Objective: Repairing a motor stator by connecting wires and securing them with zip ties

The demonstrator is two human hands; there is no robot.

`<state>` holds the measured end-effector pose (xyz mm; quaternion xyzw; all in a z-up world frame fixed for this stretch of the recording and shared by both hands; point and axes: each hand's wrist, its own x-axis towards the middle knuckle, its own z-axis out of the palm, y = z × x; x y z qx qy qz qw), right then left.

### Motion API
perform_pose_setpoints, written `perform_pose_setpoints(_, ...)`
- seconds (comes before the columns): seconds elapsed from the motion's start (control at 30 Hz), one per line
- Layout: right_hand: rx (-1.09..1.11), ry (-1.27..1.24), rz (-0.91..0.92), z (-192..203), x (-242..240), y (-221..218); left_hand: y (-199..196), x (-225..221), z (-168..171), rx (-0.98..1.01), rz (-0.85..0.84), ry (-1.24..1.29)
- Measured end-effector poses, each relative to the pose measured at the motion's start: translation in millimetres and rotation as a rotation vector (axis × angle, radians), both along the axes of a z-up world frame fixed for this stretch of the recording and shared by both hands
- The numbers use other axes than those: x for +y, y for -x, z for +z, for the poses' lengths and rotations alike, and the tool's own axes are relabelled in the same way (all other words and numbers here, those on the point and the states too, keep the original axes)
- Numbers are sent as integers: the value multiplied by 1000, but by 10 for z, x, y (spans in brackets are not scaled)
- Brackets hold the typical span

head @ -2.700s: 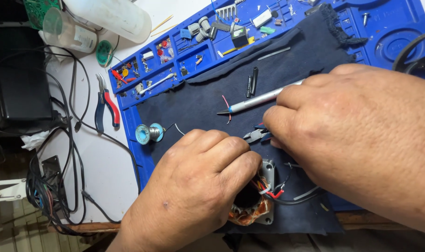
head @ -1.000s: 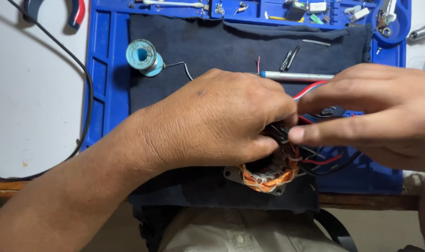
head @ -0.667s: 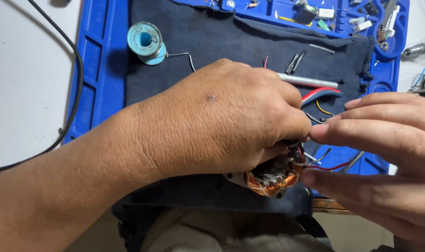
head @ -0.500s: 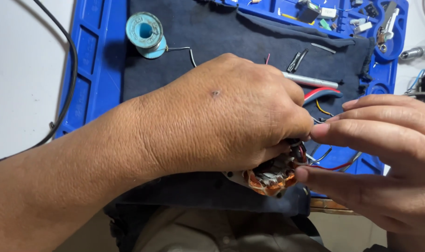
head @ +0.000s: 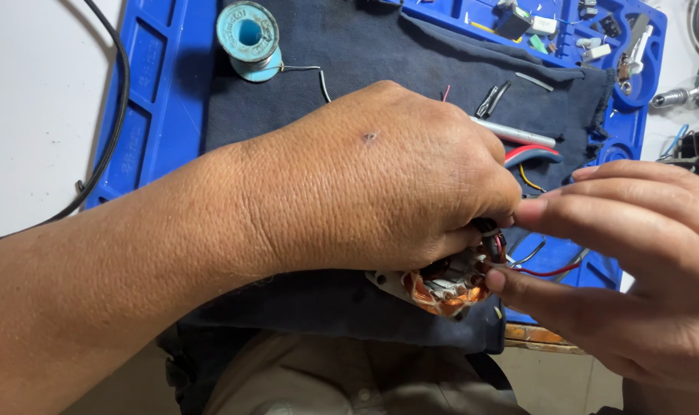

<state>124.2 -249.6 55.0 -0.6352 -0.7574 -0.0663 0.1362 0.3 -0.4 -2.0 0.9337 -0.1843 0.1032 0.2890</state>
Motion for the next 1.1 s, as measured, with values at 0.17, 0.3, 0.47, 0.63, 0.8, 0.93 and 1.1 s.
perform_pose_setpoints(0.17, 3, 24, 33, 33, 24, 12, -9, -14, 7, 22, 13, -28)
perform_pose_setpoints(0.3, 12, -3, 72, -4, 62, -37, -12, -15, 17, 25, 13, -29)
perform_pose_setpoints(0.47, 27, -22, 103, 23, 79, -33, -11, -12, 40, 33, 14, -36)
perform_pose_setpoints(0.63, 31, 85, 93, 179, 46, -52, 0, -20, 51, 44, 3, -76)
perform_pose_setpoints(0.8, -12, 102, 108, 184, 159, 10, -16, -30, 69, 79, 14, -93)
perform_pose_setpoints(0.93, -26, 144, 199, 207, 216, -54, -24, -40, 88, 124, 17, -97)
perform_pose_setpoints(1.1, -17, 179, 234, 243, 261, -65, -15, -68, 41, 60, 38, -111)
